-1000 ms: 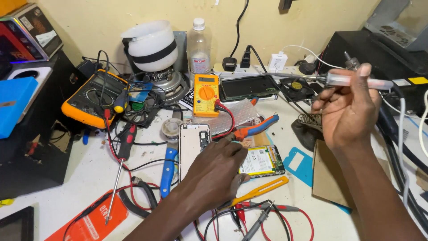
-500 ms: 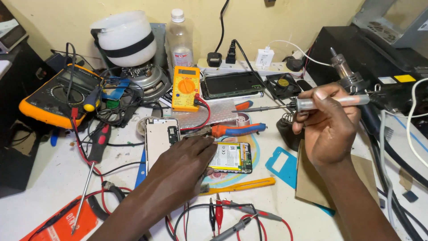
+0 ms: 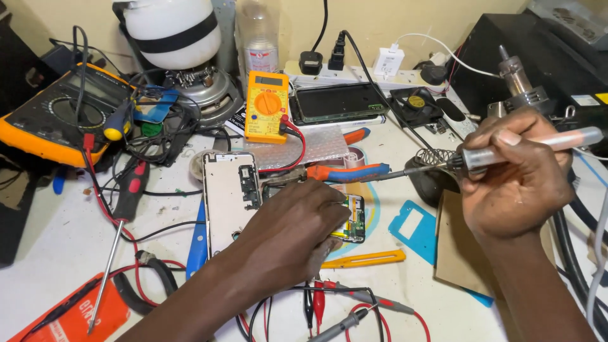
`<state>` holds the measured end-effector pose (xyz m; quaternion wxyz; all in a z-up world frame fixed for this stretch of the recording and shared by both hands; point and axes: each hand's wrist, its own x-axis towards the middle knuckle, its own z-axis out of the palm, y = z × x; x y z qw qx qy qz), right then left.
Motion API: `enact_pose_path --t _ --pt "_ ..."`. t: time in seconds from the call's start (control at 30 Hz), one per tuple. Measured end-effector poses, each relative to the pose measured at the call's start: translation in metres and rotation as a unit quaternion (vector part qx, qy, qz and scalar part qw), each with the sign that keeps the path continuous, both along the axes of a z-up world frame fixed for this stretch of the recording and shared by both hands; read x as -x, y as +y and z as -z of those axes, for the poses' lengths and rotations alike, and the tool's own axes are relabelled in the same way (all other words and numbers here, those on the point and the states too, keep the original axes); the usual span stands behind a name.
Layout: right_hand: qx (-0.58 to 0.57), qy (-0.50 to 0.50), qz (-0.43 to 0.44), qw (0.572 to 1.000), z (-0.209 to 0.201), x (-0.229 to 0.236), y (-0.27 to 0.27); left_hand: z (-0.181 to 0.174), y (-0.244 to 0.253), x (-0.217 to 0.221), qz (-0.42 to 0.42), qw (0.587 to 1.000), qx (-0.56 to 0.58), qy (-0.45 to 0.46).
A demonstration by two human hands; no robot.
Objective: The person uses a soldering iron on a small green circuit board, then applies liquid from a bottle to the board using a yellow tool. They subsequently handle a disassembled smartphone, connecting a ribbon cable to the motherboard and reattaching the back cover.
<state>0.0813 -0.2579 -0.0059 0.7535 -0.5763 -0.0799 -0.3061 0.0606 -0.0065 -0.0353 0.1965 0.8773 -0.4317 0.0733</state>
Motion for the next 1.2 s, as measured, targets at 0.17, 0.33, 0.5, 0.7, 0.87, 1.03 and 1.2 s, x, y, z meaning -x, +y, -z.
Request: enact_pose_path --t 0.17,0.33,0.5,0.7,0.87,1.03,1.2 --pt "0.006 0.001 0.005 1.000 0.002 -0.003 -0.004 0.012 -0.002 -0.005 0.008 1.000 0.015 -0.008" --pt "-0.018 0.003 0.000 1.000 0.006 -0.005 -0.006 0.012 -0.004 0.002 0.025 0.998 0.064 -0.003" --pt "-0.018 0.033 0.031 0.999 0.002 -0.004 -0.006 0.016 -0.004 0.004 0.064 0.995 0.066 -0.046" --pt "-0.015 0.047 0.045 0.998 -0.001 -0.005 -0.005 0.011 -0.002 0.004 0.078 0.994 0.057 -0.043" --pt "-0.030 0.050 0.034 0.998 -0.002 -0.004 -0.005 0.009 -0.003 0.004 0.085 0.994 0.030 -0.062" --pt "-0.012 0.043 0.034 0.998 -0.004 -0.002 -0.004 0.007 -0.002 0.004 0.088 0.993 -0.005 -0.078" --pt "0.056 -0.015 0.020 0.998 0.003 0.001 -0.014 0.007 -0.001 0.005 0.089 0.993 0.000 -0.081"
